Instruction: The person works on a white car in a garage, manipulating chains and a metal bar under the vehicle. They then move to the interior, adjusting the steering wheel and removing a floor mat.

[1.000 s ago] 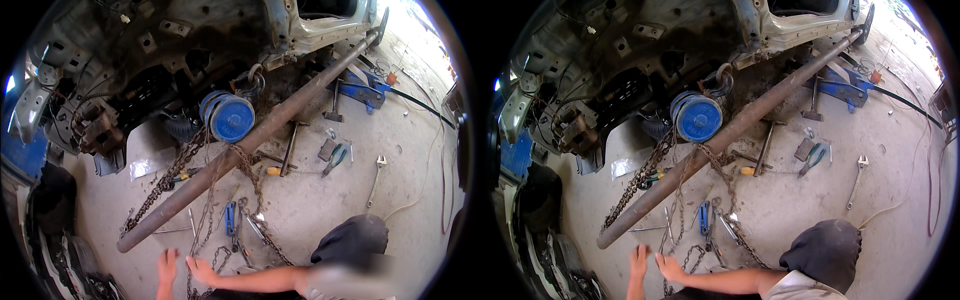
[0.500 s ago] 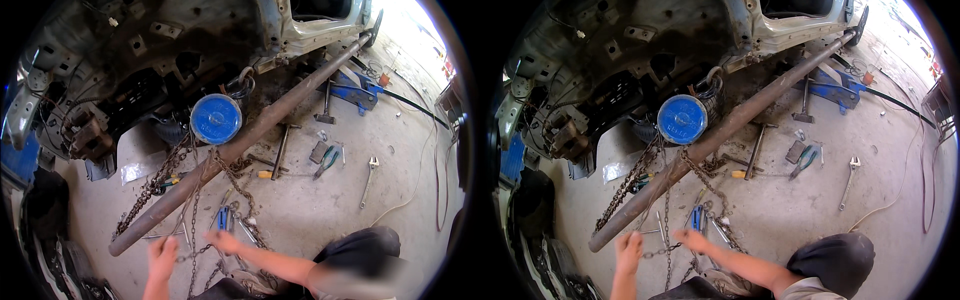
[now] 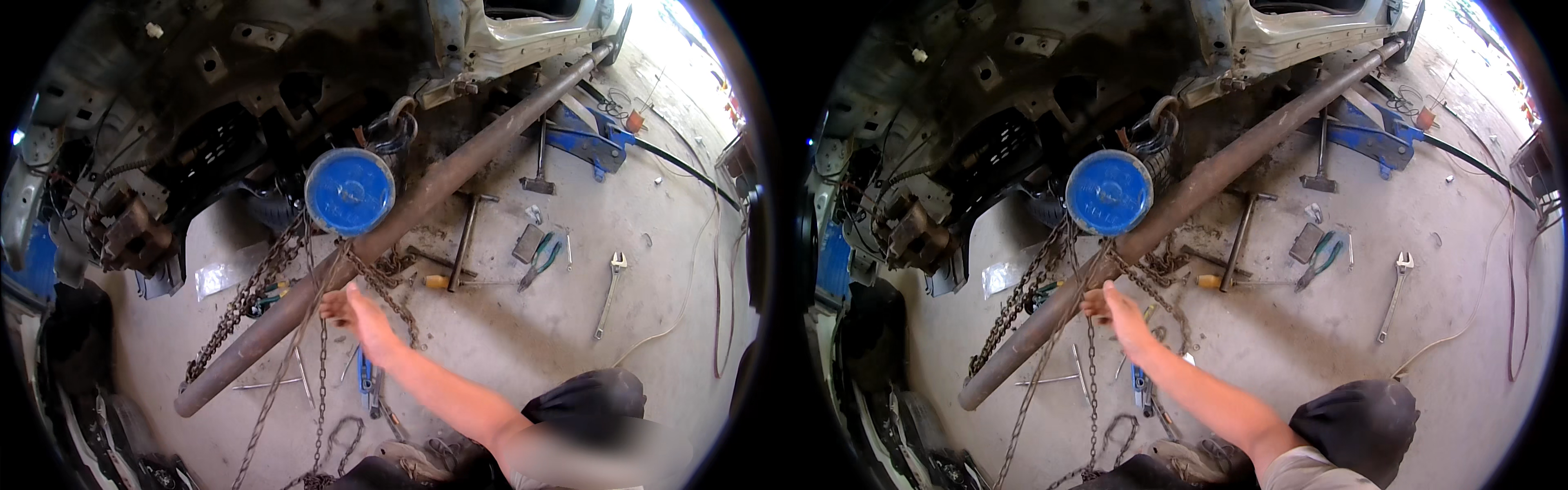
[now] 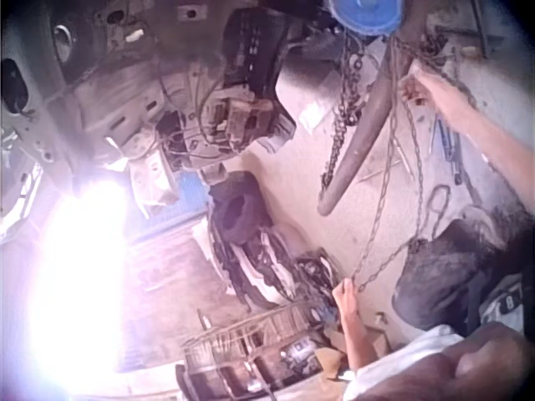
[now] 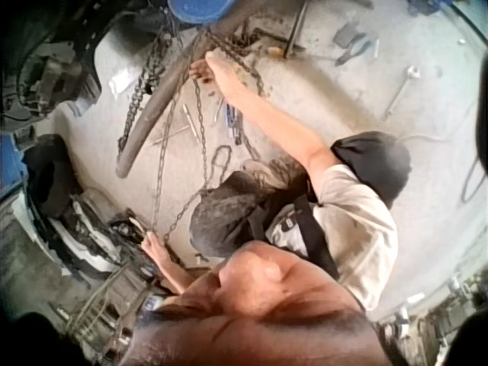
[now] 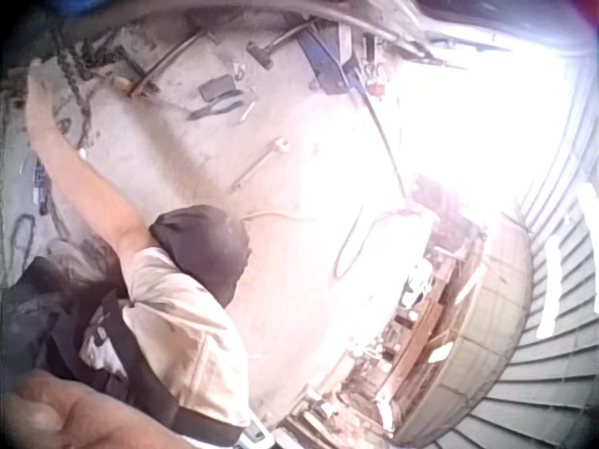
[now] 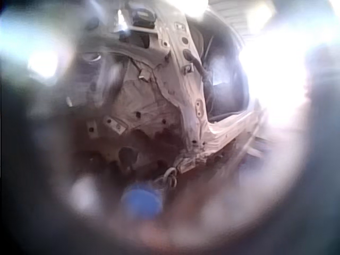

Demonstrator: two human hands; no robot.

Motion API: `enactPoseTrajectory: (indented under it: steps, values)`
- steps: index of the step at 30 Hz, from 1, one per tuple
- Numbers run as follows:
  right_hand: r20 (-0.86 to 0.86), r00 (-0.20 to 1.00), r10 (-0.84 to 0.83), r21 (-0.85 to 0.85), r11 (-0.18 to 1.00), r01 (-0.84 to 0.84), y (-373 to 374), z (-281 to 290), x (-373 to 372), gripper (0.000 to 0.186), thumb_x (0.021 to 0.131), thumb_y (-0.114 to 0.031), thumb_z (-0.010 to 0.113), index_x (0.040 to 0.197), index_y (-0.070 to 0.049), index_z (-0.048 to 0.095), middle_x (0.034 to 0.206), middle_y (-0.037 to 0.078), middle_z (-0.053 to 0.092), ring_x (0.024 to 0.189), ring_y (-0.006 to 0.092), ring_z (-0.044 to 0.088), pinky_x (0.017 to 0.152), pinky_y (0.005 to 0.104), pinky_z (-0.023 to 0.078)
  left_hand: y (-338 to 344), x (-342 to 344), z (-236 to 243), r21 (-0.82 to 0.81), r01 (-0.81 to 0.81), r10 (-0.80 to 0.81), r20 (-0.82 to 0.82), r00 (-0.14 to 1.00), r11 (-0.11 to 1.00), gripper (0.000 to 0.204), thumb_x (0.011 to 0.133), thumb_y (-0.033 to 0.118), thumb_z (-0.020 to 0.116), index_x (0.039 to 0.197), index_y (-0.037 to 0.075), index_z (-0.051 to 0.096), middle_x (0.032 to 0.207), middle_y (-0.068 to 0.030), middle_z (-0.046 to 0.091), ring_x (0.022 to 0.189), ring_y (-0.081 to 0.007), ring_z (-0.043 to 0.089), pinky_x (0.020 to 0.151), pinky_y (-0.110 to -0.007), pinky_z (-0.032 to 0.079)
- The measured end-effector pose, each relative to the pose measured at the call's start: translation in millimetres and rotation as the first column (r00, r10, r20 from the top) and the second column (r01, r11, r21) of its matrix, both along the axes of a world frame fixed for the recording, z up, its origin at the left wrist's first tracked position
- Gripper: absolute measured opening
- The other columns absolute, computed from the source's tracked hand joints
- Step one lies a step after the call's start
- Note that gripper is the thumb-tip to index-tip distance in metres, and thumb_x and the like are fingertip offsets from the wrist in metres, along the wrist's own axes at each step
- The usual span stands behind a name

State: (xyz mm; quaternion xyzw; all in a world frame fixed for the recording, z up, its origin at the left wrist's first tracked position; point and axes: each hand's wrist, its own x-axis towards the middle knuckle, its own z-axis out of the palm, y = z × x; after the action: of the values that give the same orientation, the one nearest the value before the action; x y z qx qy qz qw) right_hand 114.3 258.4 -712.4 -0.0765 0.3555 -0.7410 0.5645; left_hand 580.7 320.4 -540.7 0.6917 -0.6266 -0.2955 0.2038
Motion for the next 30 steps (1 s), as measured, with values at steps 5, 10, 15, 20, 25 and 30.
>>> enactPoseTrajectory:
  steps: [5,10,15,20,25,30]
  values:
    - [0.49,0.864,-0.112,-0.056,0.986,0.159,-20,13,13,0.042,0.099,-0.048,0.029,0.089,-0.012,0.05,0.065,-0.002,0.043,0.058,0.0116,0.041,0.06,0.0267,0.038,-14,42,-90,0.088,0.08,-0.091,0.123,0.988,0.993,0.043,0.093,0.032,0.052,0.06,0.005,0.047,0.052,0.0025,0.039,0.047,-0.0087,0.031,0.043,-0.029,0.022]
    - [0.353,0.919,-0.174,-0.033,0.98,0.198,-11,36,40,0.042,0.098,-0.048,0.033,0.073,-0.015,0.032,0.056,-0.006,0.023,0.046,0.0065,0.021,0.042,0.0242,0.017,-57,-3,-162,0.312,0.456,-0.536,0.255,0.805,0.833,0.033,0.093,0.024,0.048,0.08,-0.003,0.062,0.067,-0.0074,0.058,0.061,-0.0139,0.051,0.056,-0.033,0.042]
    - [0.219,0.966,-0.137,-0.028,0.989,0.146,14,34,33,0.041,0.097,-0.048,0.035,0.073,-0.015,0.034,0.057,-0.006,0.023,0.047,0.0064,0.021,0.043,0.0239,0.018,-118,-225,-126,0.376,0.505,-0.246,-0.556,0.794,0.777,0.054,0.099,0.039,0.033,0.109,-0.008,0.058,0.103,-0.0167,0.065,0.095,-0.0255,0.063,0.091,-0.037,0.046]
    - [0.061,0.989,-0.134,0.057,0.99,0.13,18,15,35,0.035,0.099,-0.04,0.036,0.081,-0.011,0.039,0.058,-0.005,0.029,0.047,0.0072,0.027,0.044,0.0238,0.024,-152,-427,-120,0.293,0.716,-0.333,-0.732,0.594,0.634,0.038,0.097,0.033,0.044,0.102,-0.003,0.057,0.084,-0.0059,0.061,0.074,-0.0145,0.059,0.073,-0.03,0.047]
    - [-0.264,0.963,0.045,0.131,0.991,-0.01,11,-41,74,0.028,0.099,-0.03,0.039,0.096,-0.003,0.045,0.069,0.004,0.051,0.061,0.0131,0.05,0.057,0.0279,0.043,-152,-448,-130,0.436,0.618,-0.261,-0.637,0.725,0.654,0.032,0.093,0.033,0.054,0.081,0.004,0.053,0.061,0.0052,0.036,0.046,-0.0047,0.03,0.042,-0.021,0.024]
    - [-0.345,0.917,0.2,0.167,0.974,-0.15,25,-61,73,0.042,0.09,-0.032,0.056,0.113,0.002,0.046,0.098,0.009,0.058,0.089,0.0162,0.055,0.082,0.0304,0.045,-150,-397,-133,0.389,0.62,-0.247,-0.675,0.695,0.681,0.037,0.093,0.036,0.053,0.071,0.006,0.051,0.057,0.0051,0.038,0.044,-0.0046,0.031,0.041,-0.022,0.023]
